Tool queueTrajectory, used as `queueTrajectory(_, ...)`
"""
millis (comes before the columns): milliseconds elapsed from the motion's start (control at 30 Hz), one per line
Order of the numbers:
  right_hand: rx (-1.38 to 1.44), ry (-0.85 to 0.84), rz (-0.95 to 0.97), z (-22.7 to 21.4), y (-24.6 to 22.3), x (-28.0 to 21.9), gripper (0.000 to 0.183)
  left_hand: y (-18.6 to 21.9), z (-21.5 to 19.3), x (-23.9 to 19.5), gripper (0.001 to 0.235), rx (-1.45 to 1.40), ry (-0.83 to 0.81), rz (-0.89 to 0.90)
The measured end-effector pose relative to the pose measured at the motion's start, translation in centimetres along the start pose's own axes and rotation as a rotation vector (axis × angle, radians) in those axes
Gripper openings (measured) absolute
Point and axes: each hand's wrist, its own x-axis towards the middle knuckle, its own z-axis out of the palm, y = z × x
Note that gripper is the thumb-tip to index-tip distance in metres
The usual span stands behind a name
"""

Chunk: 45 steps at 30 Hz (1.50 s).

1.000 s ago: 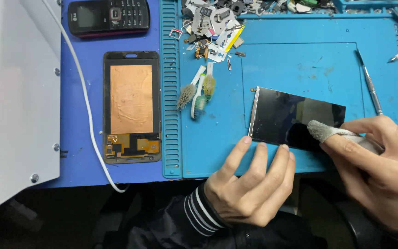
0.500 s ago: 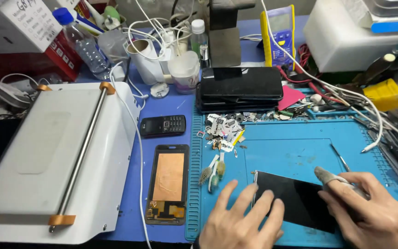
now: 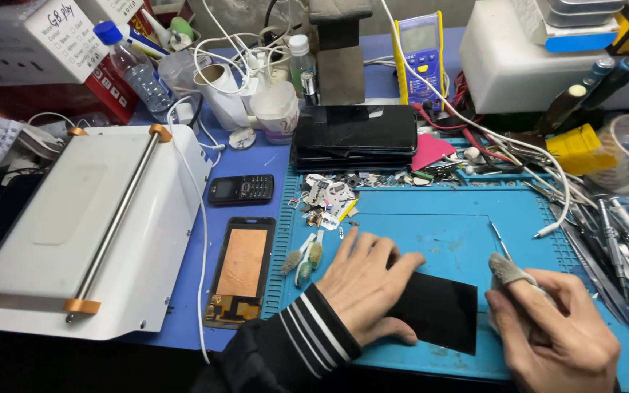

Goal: Cleaning a disassembled smartphone LCD screen component with a cleaning solution and cloth on a repair workbench.

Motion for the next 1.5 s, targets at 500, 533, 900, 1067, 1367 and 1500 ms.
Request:
queueTrajectory(500,0.086,0.036,0.0,-0.5,-0.3,-0.1,0.037,-0.8,-1.1,3.5,0.091,0.107,-0.102,0.134)
queueTrajectory(533,0.088,0.034,-0.001,-0.4,-0.3,-0.1,0.037,-0.9,-1.1,3.8,0.091,0.107,-0.101,0.131)
queueTrajectory(900,0.101,-0.001,0.01,-0.2,0.8,-0.3,0.037,-1.6,-1.7,0.5,0.084,0.063,-0.092,0.123)
queueTrajectory(1067,0.096,0.0,0.017,-0.1,0.9,-0.3,0.039,-2.1,-1.9,1.3,0.086,0.043,-0.136,0.138)
queueTrajectory(1367,0.104,-0.008,0.019,-0.2,0.9,-0.4,0.038,-3.1,-1.6,2.5,0.101,-0.023,-0.084,0.132)
queueTrajectory(1500,0.05,0.014,0.017,0.0,0.5,-0.5,0.034,-3.0,-1.0,1.5,0.103,-0.08,-0.081,0.083)
